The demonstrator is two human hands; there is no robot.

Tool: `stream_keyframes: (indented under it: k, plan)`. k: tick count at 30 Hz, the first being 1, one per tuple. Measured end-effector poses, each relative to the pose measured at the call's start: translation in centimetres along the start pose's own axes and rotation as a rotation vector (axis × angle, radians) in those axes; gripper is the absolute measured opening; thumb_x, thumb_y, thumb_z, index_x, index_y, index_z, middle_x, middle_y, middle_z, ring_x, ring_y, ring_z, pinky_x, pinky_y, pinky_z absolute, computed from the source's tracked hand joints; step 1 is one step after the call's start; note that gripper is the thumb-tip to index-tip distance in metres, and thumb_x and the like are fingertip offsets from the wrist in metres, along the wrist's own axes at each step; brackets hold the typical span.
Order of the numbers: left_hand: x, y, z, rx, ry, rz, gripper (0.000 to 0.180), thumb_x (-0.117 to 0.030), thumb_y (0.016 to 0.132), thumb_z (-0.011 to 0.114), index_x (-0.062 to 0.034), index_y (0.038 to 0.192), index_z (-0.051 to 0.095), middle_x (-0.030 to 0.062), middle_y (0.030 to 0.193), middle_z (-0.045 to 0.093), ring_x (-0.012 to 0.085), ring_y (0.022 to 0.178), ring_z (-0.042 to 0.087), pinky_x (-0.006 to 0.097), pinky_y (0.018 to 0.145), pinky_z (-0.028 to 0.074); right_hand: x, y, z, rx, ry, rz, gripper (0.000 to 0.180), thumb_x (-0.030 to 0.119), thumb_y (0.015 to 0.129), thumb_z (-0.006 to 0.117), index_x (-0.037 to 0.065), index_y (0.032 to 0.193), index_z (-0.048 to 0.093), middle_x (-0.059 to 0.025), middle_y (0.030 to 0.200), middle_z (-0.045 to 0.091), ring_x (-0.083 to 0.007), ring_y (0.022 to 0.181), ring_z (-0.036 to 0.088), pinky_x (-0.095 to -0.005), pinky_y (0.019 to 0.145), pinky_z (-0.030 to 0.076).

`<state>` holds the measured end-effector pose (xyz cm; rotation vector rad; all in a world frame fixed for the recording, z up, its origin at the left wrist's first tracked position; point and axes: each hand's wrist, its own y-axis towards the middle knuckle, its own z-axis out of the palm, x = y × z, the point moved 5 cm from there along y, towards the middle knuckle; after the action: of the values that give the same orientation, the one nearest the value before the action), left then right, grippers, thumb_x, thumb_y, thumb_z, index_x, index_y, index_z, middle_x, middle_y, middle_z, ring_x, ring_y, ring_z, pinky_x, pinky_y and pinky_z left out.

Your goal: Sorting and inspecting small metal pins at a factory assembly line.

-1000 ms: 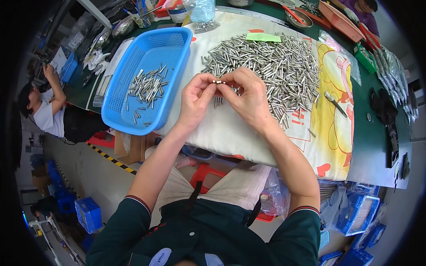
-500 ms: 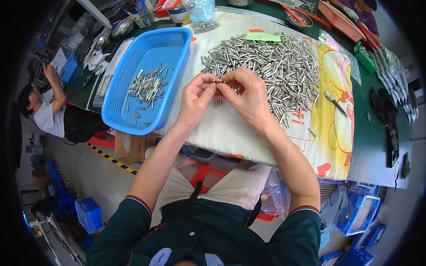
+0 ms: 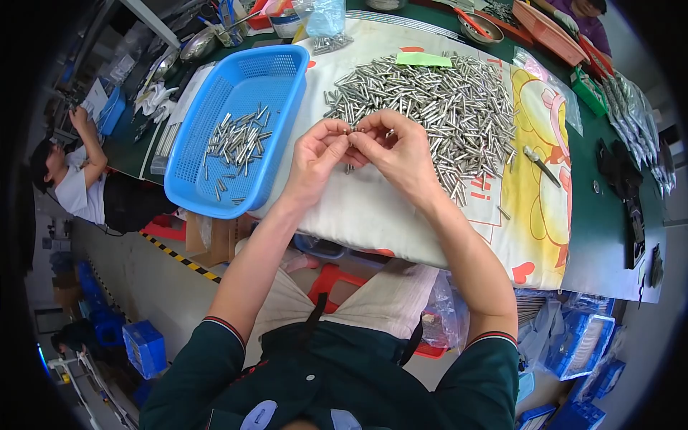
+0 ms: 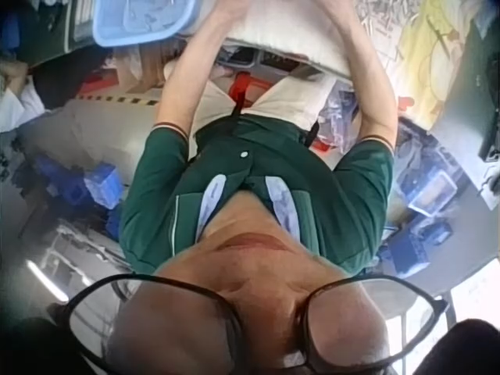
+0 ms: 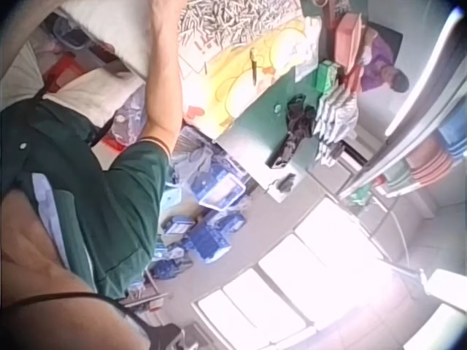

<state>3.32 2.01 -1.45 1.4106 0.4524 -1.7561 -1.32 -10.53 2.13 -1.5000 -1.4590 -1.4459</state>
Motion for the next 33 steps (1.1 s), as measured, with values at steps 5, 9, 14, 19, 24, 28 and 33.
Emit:
stream_keyframes:
  k: [5, 9, 14, 19, 24, 28, 33]
  plan:
    - [0.3, 0.3, -0.2, 0.059, -0.047, 0.008, 0.016, -0.012, 0.091, 0.052, -0.0019, 0.103, 0.052, 0.0105, 0.091, 0.063, 0.0169, 0.078, 0.063, 0.028, 0.069, 0.052, 0.6, 0.0, 0.0, 0.004, -0.021, -0.093, 0.013, 0.005, 0.075, 0.067, 0.002, 0.087, 0.067, -0.0024, 0.072, 0.059, -0.0071, 0.061, 0.053, -0.0204, 0.053, 0.044]
    - [0.6, 0.3, -0.2, 0.056, -0.146, -0.033, 0.016, -0.012, 0.091, 0.053, -0.0027, 0.104, 0.052, 0.0099, 0.095, 0.063, 0.0164, 0.082, 0.063, 0.028, 0.071, 0.052, 1.7, -0.4, 0.1, -0.033, -0.152, -0.317, 0.015, 0.002, 0.074, 0.066, 0.004, 0.089, 0.068, -0.0039, 0.074, 0.057, -0.0093, 0.062, 0.055, -0.0216, 0.052, 0.044]
    - [0.6, 0.2, -0.2, 0.045, -0.149, -0.050, 0.016, -0.011, 0.091, 0.053, -0.0033, 0.104, 0.052, 0.0095, 0.097, 0.062, 0.0161, 0.084, 0.062, 0.028, 0.073, 0.052, 1.3, -0.3, 0.2, -0.018, -0.110, -0.265, 0.015, 0.001, 0.073, 0.066, 0.003, 0.088, 0.068, -0.0045, 0.075, 0.056, -0.0105, 0.063, 0.055, -0.0221, 0.052, 0.044]
    - [0.8, 0.1, -0.3, 0.042, -0.173, -0.085, 0.015, -0.012, 0.091, 0.053, -0.0049, 0.104, 0.053, 0.0085, 0.097, 0.062, 0.0160, 0.087, 0.062, 0.029, 0.076, 0.053, 1.0, -0.4, 0.3, -0.032, -0.080, -0.243, 0.014, 0.001, 0.073, 0.066, 0.003, 0.086, 0.067, -0.0044, 0.075, 0.057, -0.0105, 0.063, 0.055, -0.0227, 0.053, 0.044]
    - [0.8, 0.2, -0.1, -0.003, -0.223, -0.100, 0.013, -0.008, 0.091, 0.050, -0.0029, 0.103, 0.053, 0.0073, 0.091, 0.061, 0.0158, 0.084, 0.062, 0.029, 0.074, 0.054, 1.2, -0.5, 0.3, -0.051, -0.116, -0.282, 0.011, 0.001, 0.071, 0.068, 0.002, 0.082, 0.066, -0.0047, 0.073, 0.057, -0.0120, 0.062, 0.054, -0.0237, 0.052, 0.043]
    - [0.8, 0.3, -0.2, -0.008, -0.243, -0.133, 0.014, -0.009, 0.091, 0.050, -0.0035, 0.104, 0.053, 0.0066, 0.091, 0.061, 0.0145, 0.086, 0.061, 0.030, 0.077, 0.053, 1.6, -0.6, 0.4, -0.078, -0.164, -0.346, 0.009, 0.002, 0.069, 0.069, 0.002, 0.077, 0.064, -0.0051, 0.072, 0.057, -0.0136, 0.062, 0.054, -0.0245, 0.051, 0.043]
    - [0.9, 0.2, -0.2, -0.010, -0.233, -0.146, 0.014, -0.009, 0.091, 0.050, -0.0033, 0.104, 0.053, 0.0065, 0.091, 0.061, 0.0143, 0.086, 0.061, 0.031, 0.078, 0.053, 1.4, -0.6, 0.5, -0.085, -0.162, -0.357, 0.009, 0.002, 0.069, 0.069, 0.002, 0.076, 0.063, -0.0051, 0.072, 0.057, -0.0138, 0.062, 0.053, -0.0248, 0.051, 0.042]
